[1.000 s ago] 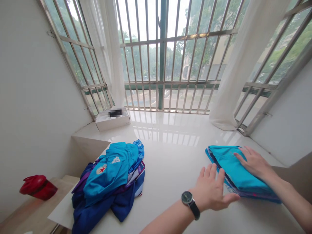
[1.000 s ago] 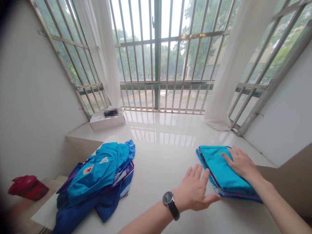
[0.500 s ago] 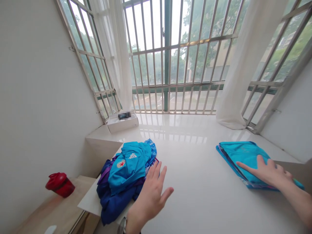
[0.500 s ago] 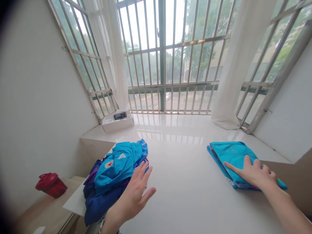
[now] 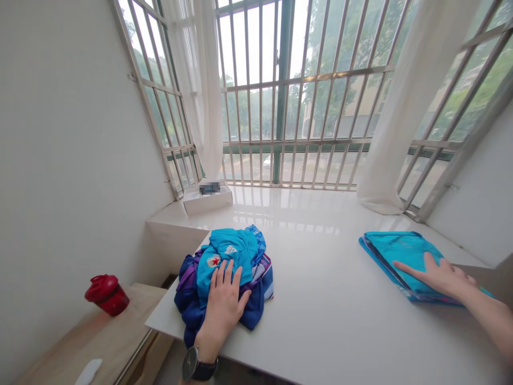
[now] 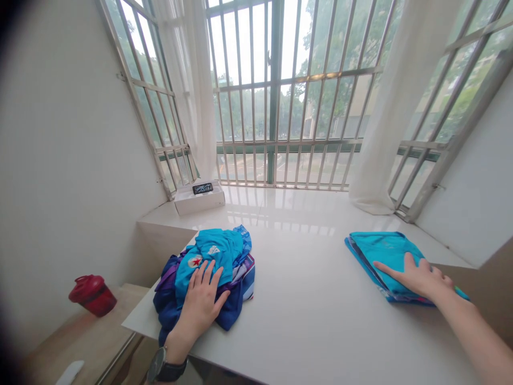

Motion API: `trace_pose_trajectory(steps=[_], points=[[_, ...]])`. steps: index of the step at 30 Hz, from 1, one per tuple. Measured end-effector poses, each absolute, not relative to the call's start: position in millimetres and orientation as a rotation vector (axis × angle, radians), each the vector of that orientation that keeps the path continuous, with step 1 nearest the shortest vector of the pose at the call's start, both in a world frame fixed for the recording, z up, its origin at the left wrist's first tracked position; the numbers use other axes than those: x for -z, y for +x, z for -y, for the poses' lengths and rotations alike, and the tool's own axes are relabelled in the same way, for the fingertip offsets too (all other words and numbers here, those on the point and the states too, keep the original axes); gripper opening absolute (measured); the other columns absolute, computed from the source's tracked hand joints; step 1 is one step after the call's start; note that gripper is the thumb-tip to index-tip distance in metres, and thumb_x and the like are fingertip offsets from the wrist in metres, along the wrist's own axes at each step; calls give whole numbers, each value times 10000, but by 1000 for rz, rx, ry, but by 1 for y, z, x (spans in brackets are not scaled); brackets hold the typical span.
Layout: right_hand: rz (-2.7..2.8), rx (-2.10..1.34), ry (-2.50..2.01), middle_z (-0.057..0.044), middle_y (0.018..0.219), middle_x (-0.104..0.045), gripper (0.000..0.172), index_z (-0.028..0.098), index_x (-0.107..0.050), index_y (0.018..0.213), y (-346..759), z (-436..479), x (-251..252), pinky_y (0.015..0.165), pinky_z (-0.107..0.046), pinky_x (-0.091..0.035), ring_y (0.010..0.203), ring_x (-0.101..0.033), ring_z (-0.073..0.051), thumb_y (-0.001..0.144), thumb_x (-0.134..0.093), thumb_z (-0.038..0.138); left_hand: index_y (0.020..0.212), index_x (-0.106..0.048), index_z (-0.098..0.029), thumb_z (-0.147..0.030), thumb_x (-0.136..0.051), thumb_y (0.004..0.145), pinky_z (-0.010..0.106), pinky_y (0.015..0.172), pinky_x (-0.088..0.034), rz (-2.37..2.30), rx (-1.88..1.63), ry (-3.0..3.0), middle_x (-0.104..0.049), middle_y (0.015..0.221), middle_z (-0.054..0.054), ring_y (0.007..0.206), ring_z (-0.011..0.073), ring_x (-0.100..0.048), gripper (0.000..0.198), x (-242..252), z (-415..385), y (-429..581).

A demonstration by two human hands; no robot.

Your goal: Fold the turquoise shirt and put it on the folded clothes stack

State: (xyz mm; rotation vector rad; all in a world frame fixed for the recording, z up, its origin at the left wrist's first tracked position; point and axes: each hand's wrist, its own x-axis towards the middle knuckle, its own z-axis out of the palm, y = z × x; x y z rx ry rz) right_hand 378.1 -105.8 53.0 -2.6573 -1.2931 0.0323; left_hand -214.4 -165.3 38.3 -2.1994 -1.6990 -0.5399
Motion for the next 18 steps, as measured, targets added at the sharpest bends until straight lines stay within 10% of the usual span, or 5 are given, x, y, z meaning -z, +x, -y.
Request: trace_pose_trajectory(steps=[9, 15, 18], points=[[1531, 575, -1934, -282, 1415, -474, 870, 64, -470, 1397, 300, 103, -77, 1136, -508, -278, 1393, -360, -379, 881, -268, 735, 1071, -672, -203, -152, -438, 963, 483, 1061, -433, 1710, 724, -2192, -654, 1271, 82, 1281, 285, -521, 263, -48, 160, -211], [2035, 61, -1245, -129, 1297, -625, 411, 238, -573, 1273, 150, 108, -64, 1038, -472, -477, 1218, -582, -281, 960, -477, 486, 1077, -628, -191, -179, -380, 1008, 397, 859, -543, 1658, 1039, -2242, -706, 1015, 72, 963, 237, -661, 258, -85, 164, -186], [2237, -221, -1002, -118, 1371, -583, 581, 286, -499, 1375, 96, 121, -47, 1014, -451, -512, 1242, -574, -289, 853, -670, 474, 1098, -612, -208, -203, -360, 1031, 352, 821, -545, 1611, 1157, -2342, -700, 993, 60, 928, 218, -658, 261, -106, 170, -165]])
